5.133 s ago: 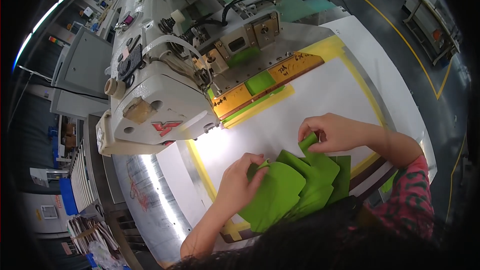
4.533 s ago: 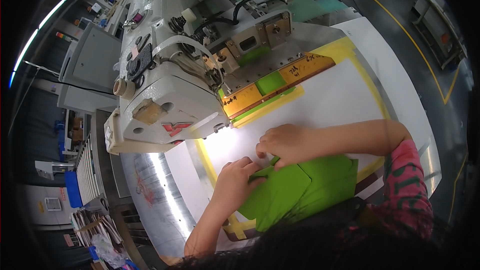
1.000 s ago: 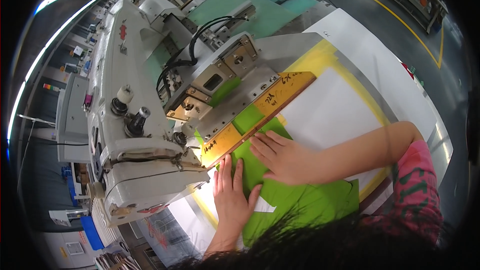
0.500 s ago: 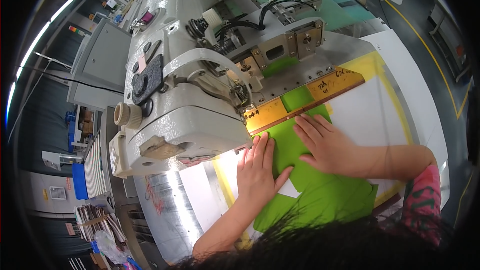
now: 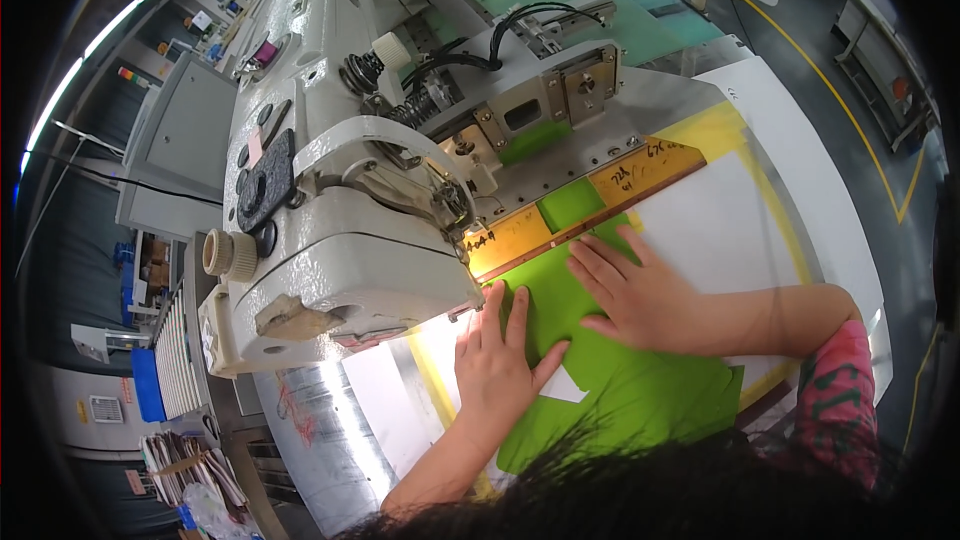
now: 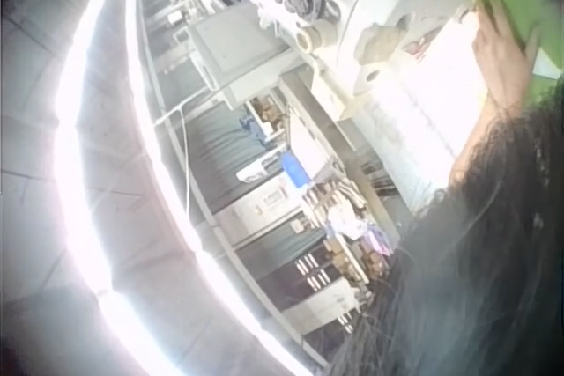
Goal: Operating an industrial sewing machine to stitch green fabric panels onto white backing.
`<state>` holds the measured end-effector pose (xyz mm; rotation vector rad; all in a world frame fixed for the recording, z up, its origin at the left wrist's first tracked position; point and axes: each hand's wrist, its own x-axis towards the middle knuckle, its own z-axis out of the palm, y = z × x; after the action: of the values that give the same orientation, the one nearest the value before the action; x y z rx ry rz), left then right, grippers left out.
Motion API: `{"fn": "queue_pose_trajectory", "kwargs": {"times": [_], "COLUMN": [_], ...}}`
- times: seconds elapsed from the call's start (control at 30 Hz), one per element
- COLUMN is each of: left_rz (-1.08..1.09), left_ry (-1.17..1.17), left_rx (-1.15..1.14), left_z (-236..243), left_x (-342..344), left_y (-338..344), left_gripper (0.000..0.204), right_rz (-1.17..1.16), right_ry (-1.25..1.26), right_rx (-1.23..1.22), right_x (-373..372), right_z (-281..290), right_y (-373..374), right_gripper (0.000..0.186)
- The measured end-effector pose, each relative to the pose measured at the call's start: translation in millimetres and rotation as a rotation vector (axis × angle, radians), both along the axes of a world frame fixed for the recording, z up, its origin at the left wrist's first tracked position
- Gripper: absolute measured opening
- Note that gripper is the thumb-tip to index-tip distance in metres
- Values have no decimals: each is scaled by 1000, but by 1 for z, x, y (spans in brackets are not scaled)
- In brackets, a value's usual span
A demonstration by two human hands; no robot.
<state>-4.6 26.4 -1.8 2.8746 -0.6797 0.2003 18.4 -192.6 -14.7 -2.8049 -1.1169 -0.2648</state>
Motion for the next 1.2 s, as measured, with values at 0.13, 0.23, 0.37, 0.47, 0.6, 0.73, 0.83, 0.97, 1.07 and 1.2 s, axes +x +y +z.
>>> {"fn": "queue_pose_trajectory", "kwargs": {"times": [0.13,0.23,0.37,0.47,0.6,0.73,0.83,0.97,1.07,1.2], "left_rz": [-12,-40,-23,-14,-26,-24,-22,-27,-32,-21], "left_ry": [-44,-134,-111,-18,-13,-6,-16,-8,-32,-31], "left_rx": [42,50,43,-29,-61,-47,-38,-52,-27,-22], "left_z": [3,1,-1,0,0,0,0,-2,-1,0], "left_x": [-1,1,1,1,1,1,1,1,1,1], "left_y": [-1,0,1,1,0,0,-1,-1,-2,-4], "left_gripper": [69,67,67,69,69,70,70,69,69,70], "right_rz": [0,-10,18,27,35,57,63,50,42,49], "right_ry": [34,56,40,40,38,8,6,38,40,19], "right_rx": [48,81,86,70,55,26,22,45,58,23], "right_x": [-2,-1,3,5,5,6,7,7,7,8], "right_z": [0,5,6,6,7,8,8,8,8,8], "right_y": [1,0,-1,-3,-5,-6,-7,-7,-8,-10], "right_gripper": [64,64,63,63,62,62,61,61,61,62]}}
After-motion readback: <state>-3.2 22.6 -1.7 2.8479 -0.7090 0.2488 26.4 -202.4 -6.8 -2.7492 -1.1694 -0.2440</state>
